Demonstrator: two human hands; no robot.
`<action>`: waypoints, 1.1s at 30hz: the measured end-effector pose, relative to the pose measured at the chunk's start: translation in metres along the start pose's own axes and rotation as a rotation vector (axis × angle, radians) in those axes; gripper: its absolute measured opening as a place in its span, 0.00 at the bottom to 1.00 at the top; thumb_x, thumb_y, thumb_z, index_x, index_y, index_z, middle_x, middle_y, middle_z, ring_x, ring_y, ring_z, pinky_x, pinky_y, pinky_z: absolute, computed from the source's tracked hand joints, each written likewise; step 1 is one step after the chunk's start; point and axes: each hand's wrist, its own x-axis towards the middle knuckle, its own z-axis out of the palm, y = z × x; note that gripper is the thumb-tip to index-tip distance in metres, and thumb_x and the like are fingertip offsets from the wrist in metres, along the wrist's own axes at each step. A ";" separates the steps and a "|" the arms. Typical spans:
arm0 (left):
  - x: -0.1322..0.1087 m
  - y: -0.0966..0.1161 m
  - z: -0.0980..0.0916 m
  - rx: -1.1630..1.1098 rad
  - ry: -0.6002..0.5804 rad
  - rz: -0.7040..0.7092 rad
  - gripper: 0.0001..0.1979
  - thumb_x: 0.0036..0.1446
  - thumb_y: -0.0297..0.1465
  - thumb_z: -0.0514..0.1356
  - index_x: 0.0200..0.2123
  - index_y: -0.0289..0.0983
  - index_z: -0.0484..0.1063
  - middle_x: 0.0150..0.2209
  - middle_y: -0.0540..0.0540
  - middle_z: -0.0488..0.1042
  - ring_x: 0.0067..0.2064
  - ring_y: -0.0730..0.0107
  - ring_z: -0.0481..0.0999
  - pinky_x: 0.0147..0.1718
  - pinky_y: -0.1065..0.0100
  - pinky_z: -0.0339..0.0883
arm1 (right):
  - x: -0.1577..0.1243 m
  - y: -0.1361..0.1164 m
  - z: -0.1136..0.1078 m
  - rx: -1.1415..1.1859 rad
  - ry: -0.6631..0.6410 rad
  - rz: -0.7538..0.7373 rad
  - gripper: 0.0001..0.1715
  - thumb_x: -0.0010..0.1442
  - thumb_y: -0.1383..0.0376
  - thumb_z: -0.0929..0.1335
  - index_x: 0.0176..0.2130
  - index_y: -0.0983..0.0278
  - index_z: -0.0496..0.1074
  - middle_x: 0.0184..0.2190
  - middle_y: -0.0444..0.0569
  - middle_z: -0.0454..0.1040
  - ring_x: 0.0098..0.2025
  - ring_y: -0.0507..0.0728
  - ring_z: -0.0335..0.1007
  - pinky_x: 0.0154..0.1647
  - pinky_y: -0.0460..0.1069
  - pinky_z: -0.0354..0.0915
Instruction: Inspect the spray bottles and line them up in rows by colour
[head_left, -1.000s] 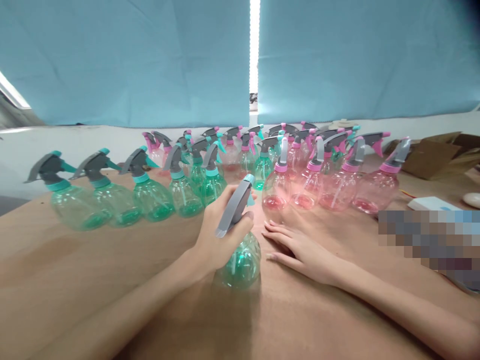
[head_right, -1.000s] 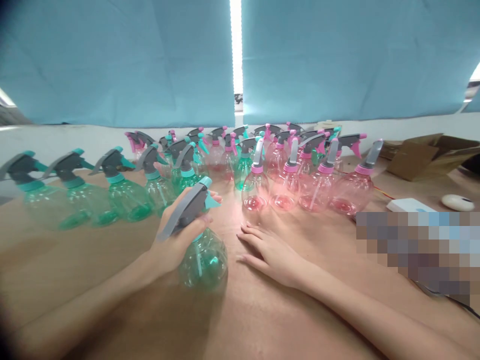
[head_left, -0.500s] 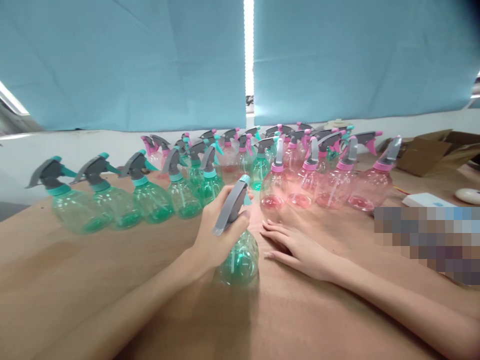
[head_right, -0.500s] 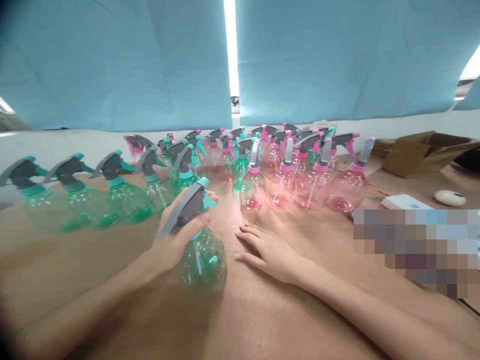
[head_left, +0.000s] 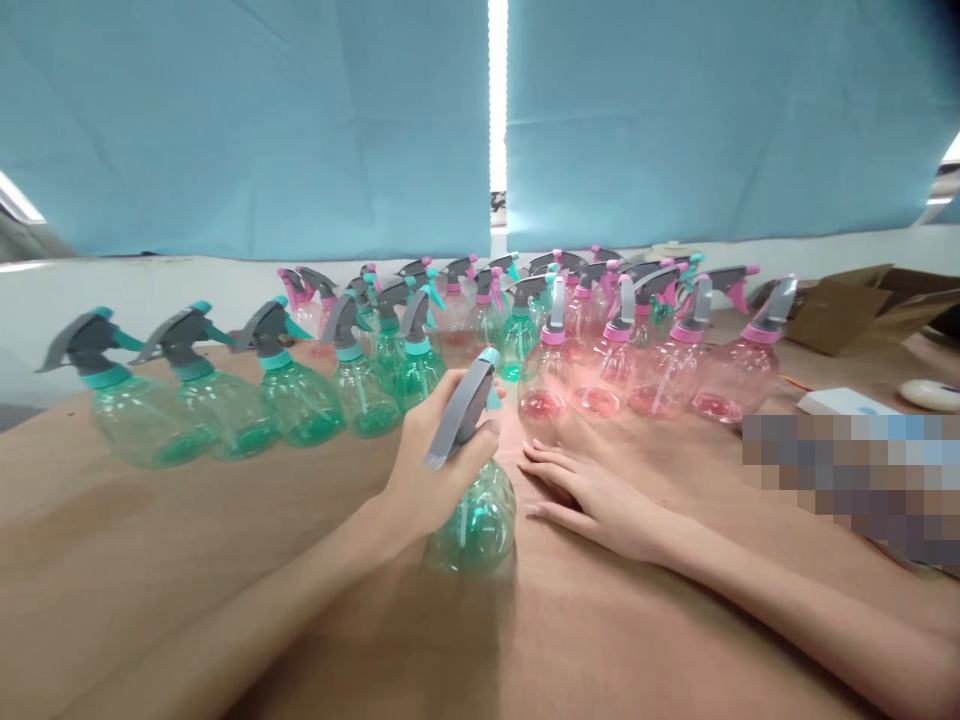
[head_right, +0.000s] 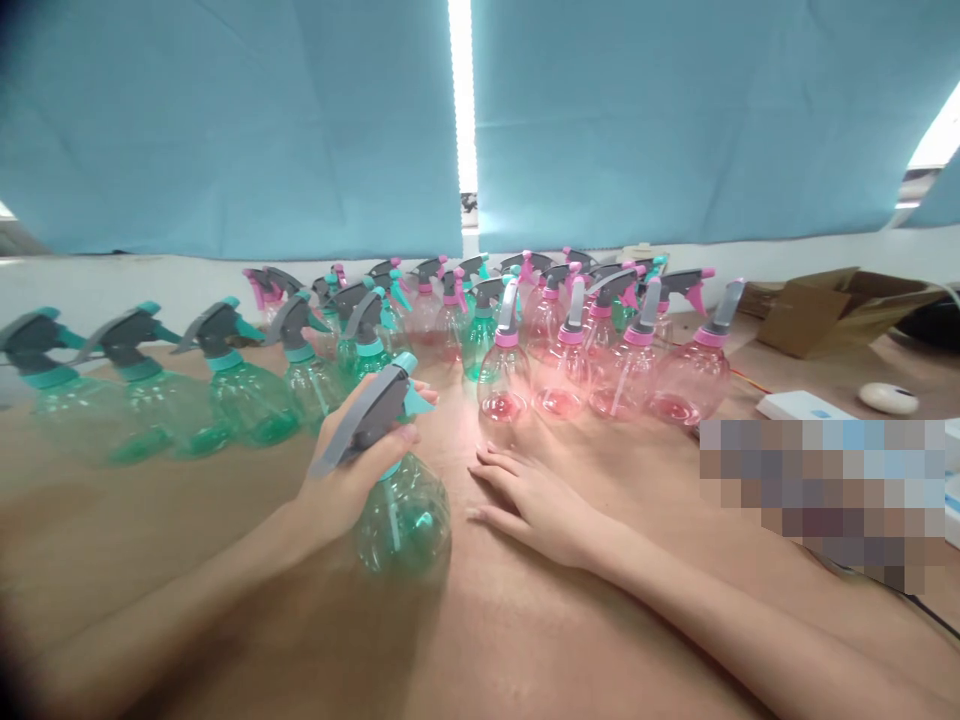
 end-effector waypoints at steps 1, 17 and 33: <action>0.000 0.000 0.000 -0.005 -0.002 0.003 0.10 0.56 0.28 0.56 0.43 0.40 0.67 0.37 0.48 0.72 0.43 0.64 0.72 0.35 0.64 0.65 | 0.000 0.000 0.000 0.007 0.002 0.000 0.36 0.65 0.46 0.60 0.64 0.63 0.61 0.65 0.56 0.58 0.67 0.65 0.50 0.65 0.64 0.52; 0.000 0.000 -0.001 -0.009 -0.016 -0.014 0.11 0.57 0.29 0.56 0.44 0.39 0.68 0.39 0.47 0.72 0.48 0.60 0.71 0.36 0.63 0.65 | 0.000 -0.001 -0.001 -0.023 -0.002 0.011 0.37 0.65 0.44 0.59 0.64 0.64 0.61 0.66 0.55 0.57 0.68 0.64 0.49 0.66 0.63 0.51; 0.006 0.006 -0.010 0.071 -0.127 0.028 0.03 0.52 0.26 0.52 0.31 0.40 0.60 0.27 0.54 0.64 0.26 0.74 0.61 0.25 0.67 0.55 | 0.000 0.000 0.000 -0.032 -0.040 0.016 0.39 0.66 0.45 0.59 0.64 0.68 0.60 0.66 0.57 0.56 0.68 0.65 0.48 0.66 0.62 0.51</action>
